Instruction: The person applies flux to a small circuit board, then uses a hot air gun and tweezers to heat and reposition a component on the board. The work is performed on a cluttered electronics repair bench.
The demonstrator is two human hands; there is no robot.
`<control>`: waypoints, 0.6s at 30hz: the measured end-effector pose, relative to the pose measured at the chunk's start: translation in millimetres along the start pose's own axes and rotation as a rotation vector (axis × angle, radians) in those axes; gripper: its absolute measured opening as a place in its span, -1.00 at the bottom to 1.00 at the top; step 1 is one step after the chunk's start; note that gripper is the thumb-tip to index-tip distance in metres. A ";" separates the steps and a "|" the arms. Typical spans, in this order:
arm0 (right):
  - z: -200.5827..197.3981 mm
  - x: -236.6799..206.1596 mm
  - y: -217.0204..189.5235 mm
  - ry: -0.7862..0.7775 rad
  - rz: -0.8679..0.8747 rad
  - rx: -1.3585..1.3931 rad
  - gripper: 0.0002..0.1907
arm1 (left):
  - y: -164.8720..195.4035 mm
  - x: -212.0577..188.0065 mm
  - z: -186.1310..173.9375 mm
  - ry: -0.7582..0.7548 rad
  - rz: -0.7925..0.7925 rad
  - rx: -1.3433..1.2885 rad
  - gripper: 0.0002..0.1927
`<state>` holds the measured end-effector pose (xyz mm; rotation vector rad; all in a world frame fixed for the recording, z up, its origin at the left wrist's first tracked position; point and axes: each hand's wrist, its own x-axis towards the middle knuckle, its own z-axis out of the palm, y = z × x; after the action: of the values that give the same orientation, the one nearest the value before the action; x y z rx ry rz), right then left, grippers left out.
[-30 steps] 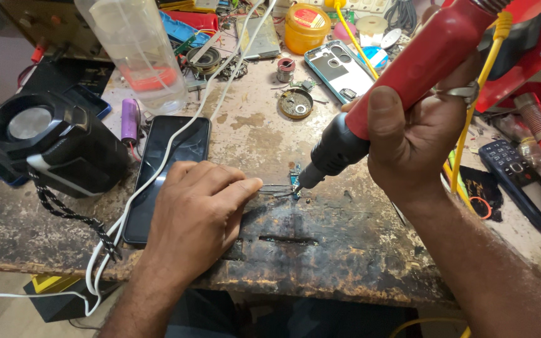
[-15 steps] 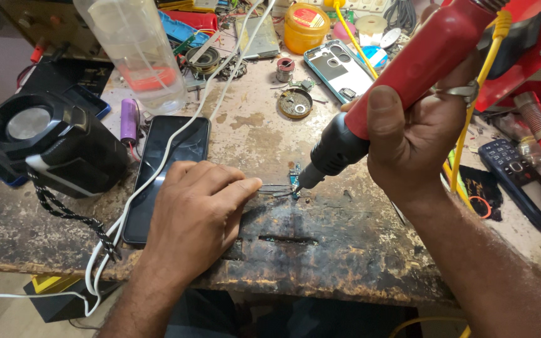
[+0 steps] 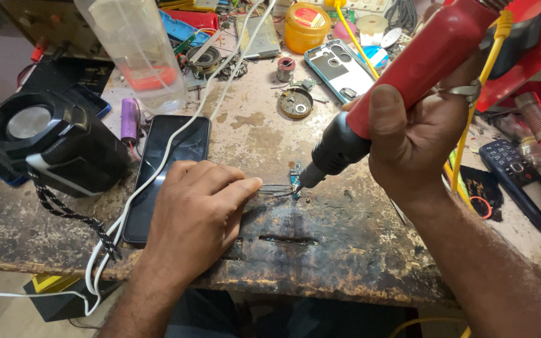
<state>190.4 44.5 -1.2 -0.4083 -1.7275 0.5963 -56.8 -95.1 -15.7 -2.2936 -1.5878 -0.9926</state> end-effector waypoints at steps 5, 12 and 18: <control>0.6 1.2 0.3 -0.002 0.001 -0.016 -0.32 | -0.9 -0.5 0.8 0.005 -0.002 -0.005 -0.69; -0.7 0.1 0.3 -0.013 -0.020 -0.006 -0.27 | -1.3 -0.5 0.8 0.010 0.002 -0.007 -0.69; -4.1 -3.8 8.0 0.012 -0.012 -0.020 -0.29 | -1.0 0.1 0.1 0.006 0.005 -0.001 -0.68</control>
<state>194.9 49.5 -8.2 -0.4143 -1.7248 0.5677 -57.7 -94.5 -15.9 -2.2915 -1.5781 -0.9984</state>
